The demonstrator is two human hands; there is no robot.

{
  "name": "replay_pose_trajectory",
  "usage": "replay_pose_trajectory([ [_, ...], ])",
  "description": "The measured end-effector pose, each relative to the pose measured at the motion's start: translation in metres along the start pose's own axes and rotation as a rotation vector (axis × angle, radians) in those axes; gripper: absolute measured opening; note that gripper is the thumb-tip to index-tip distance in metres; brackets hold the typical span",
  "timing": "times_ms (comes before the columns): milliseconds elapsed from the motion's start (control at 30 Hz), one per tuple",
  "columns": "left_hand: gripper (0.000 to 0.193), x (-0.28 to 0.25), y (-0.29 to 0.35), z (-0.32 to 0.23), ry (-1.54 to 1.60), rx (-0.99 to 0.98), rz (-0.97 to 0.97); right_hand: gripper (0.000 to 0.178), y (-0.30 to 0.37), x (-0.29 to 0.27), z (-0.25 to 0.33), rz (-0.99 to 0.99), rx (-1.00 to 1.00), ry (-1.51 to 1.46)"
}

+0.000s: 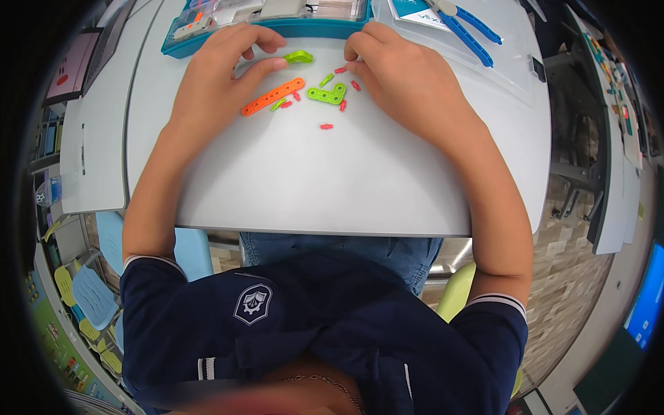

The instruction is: The person assembles small plastic pieces using a blue plastic tool to press and secure components together. They handle orange and green plastic parts and small red connectors, repeatedly joining and adjusting them on a white table.

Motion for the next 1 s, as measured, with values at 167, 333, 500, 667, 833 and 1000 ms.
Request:
replay_pose_trajectory([
  [167, 0.019, -0.007, 0.005, 0.005, 0.035, -0.12, 0.276, 0.01, 0.0, 0.0, 0.0, -0.007, 0.001, -0.013],
  [333, 0.024, 0.004, 0.013, 0.003, 0.048, -0.165, 0.478, 0.009, 0.0, 0.012, 0.001, 0.048, 0.044, -0.095],
  [500, 0.021, 0.002, 0.013, 0.002, 0.023, -0.113, 0.395, 0.009, -0.001, 0.008, 0.001, -0.012, 0.061, -0.089],
  [667, 0.02, -0.001, 0.01, 0.014, 0.225, -0.219, 0.208, 0.008, -0.002, -0.012, -0.001, -0.106, 0.028, -0.127],
  [833, 0.029, 0.015, 0.009, 0.018, 0.73, -0.352, 0.343, 0.007, -0.001, -0.017, -0.003, -0.153, 0.047, -0.244],
  [1000, 0.03, 0.022, 0.009, 0.013, 0.961, -0.432, 0.334, 0.009, 0.001, -0.01, -0.009, -0.124, 0.197, -0.5],
])
Point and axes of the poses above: each hand's wrist, its own y-axis away from the middle knuckle, its own x-axis out of the palm, z = x × y, the point moved 7 cm from there along -y, towards the middle knuckle, and after that the axes turned 1 degree about -x, right-handed, at the moved point
